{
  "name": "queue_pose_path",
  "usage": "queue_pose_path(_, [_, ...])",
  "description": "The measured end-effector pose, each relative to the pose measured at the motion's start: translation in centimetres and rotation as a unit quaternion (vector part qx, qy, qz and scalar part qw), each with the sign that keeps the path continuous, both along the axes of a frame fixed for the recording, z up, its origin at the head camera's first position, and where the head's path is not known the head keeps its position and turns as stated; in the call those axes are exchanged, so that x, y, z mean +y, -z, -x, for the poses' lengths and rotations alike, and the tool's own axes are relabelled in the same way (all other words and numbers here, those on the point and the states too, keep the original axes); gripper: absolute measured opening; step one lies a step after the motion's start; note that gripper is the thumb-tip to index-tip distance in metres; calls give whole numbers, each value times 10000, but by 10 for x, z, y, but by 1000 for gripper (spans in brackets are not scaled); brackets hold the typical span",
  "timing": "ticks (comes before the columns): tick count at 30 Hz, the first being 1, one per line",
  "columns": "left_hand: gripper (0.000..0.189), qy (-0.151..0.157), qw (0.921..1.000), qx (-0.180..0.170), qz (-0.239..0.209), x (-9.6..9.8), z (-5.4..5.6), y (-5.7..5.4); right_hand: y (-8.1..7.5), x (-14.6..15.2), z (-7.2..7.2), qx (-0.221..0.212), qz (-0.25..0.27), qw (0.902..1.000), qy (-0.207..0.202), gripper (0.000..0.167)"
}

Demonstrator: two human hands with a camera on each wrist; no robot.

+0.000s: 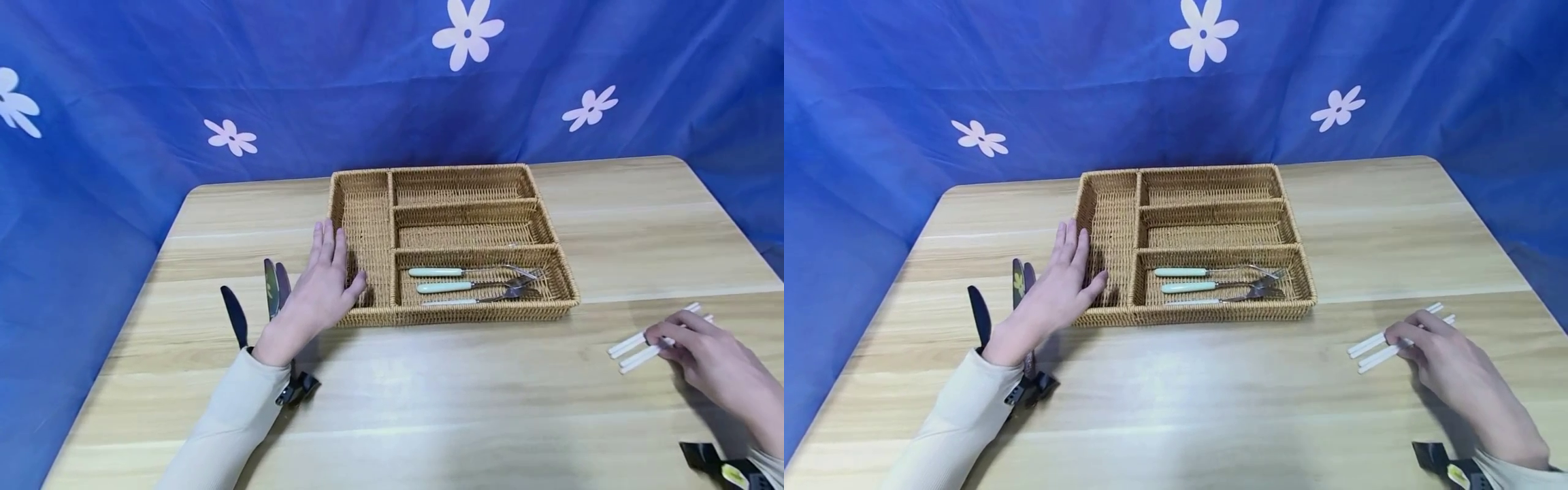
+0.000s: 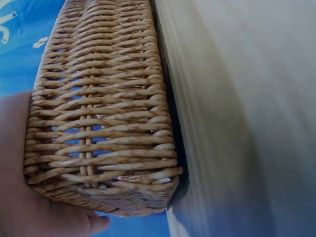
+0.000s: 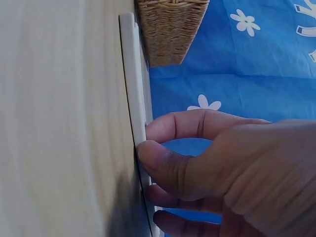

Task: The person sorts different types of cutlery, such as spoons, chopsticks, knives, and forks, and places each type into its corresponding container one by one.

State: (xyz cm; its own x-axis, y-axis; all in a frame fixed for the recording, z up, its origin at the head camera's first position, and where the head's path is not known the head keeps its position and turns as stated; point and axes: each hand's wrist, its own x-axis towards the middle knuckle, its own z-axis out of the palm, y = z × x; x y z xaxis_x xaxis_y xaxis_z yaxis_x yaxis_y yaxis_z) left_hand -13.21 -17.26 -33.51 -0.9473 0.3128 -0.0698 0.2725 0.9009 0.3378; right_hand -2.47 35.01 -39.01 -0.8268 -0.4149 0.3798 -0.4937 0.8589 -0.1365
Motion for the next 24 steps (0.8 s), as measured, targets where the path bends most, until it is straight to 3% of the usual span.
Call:
queue_pose_path(1, [78, -21, 10000, 9, 3, 0, 0, 0, 0, -1, 1, 26, 4, 10000, 7, 54])
queue_pose_path(4, [77, -46, 10000, 13, -15, -1, 0, -1, -1, -2, 2, -45, 73, 10000, -49, 11])
queue_pose_path(6, [76, -50, 10000, 11, 6, -1, 0, -2, -1, -3, 2, -80, 76, 9999, -52, 18])
queue_pose_path(8, [76, -53, 10000, 15, 28, -1, 1, -2, -1, -5, 1, -130, 56, 9999, -59, 47])
queue_pose_path(9, [76, -49, 10000, 19, 34, -1, 1, -2, 0, -6, 1, -136, 44, 9999, -55, 49])
queue_pose_path(18, [76, -39, 9999, 74, 70, 0, 0, 0, -1, -8, -2, -239, -63, 9997, -19, 51])
queue_pose_path(20, [76, -45, 9999, 65, 78, 0, 0, 0, 0, -9, -2, -217, 14, 9997, -102, 47])
queue_pose_path(22, [77, -47, 9999, 64, 106, 1, -1, 0, 1, -9, -1, -161, 110, 9996, -181, 28])
queue_pose_path(24, [77, -46, 9999, 63, 130, 1, -1, -1, 2, -10, 0, -142, 214, 9995, -191, 23])
